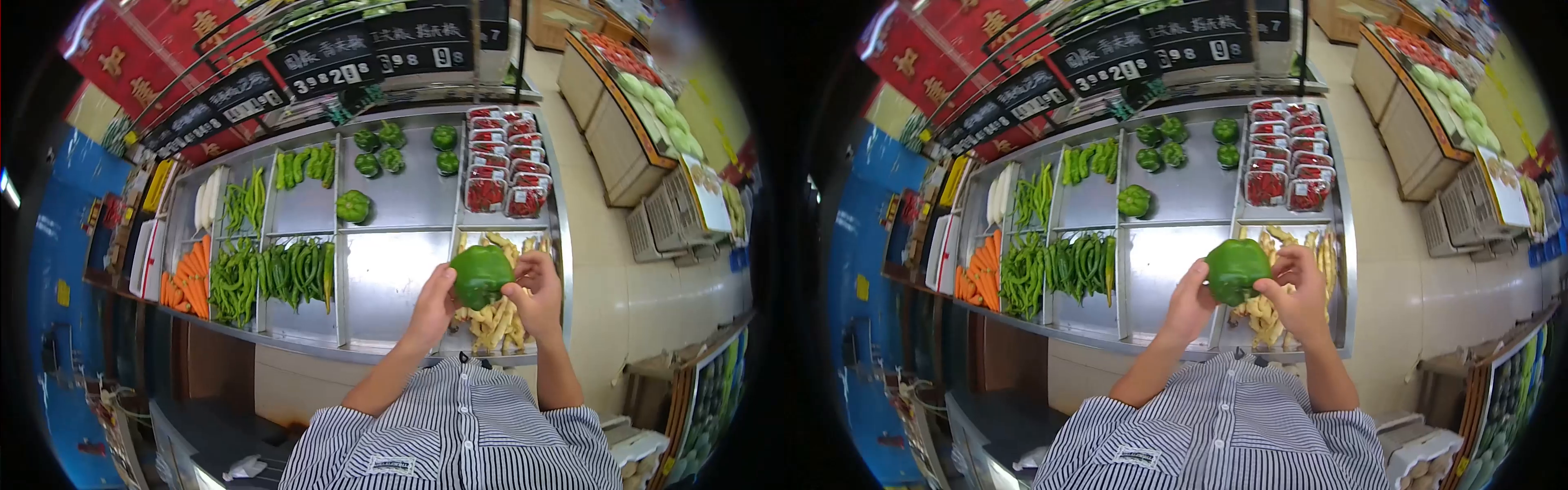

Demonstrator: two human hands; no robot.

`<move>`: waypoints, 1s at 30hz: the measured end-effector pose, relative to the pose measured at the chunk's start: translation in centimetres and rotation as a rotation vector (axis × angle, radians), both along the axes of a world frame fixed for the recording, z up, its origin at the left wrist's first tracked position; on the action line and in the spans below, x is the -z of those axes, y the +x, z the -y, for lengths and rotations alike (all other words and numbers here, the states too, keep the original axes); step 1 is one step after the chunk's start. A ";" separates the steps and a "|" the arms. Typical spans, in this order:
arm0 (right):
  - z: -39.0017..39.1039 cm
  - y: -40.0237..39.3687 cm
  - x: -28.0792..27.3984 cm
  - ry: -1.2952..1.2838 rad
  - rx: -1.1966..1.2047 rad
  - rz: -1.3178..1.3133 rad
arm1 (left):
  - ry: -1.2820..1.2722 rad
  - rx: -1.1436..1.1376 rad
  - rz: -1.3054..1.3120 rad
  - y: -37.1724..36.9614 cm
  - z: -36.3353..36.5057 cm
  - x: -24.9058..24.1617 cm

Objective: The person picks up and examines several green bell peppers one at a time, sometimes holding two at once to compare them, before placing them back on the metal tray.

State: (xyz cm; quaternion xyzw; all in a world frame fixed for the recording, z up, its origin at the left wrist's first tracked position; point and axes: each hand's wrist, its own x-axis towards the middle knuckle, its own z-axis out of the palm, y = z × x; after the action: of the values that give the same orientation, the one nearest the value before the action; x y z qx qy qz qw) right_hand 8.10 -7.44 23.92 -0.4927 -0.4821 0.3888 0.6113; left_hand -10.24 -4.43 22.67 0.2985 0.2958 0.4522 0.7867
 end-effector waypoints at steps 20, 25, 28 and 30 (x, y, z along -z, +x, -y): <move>-3.3 -4.1 2.3 0.060 -0.221 0.411 | -0.170 0.113 -0.024 -3.9 -0.3 3.4; -6.0 -6.5 2.6 -0.067 -0.345 0.467 | -0.243 0.042 0.033 -6.1 -0.8 6.1; -8.4 -8.5 3.5 -0.115 -0.341 0.481 | -0.253 0.017 0.050 -8.1 -1.5 8.1; -10.9 -9.7 3.9 -0.105 -0.376 0.641 | -0.196 -0.029 -0.083 -9.6 -1.6 10.3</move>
State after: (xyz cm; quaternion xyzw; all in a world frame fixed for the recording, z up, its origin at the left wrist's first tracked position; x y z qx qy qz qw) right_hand -1.56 3.46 19.98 -0.5230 -0.7104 0.3443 0.3213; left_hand -19.86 -2.85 12.32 0.2344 0.3749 0.4197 0.7927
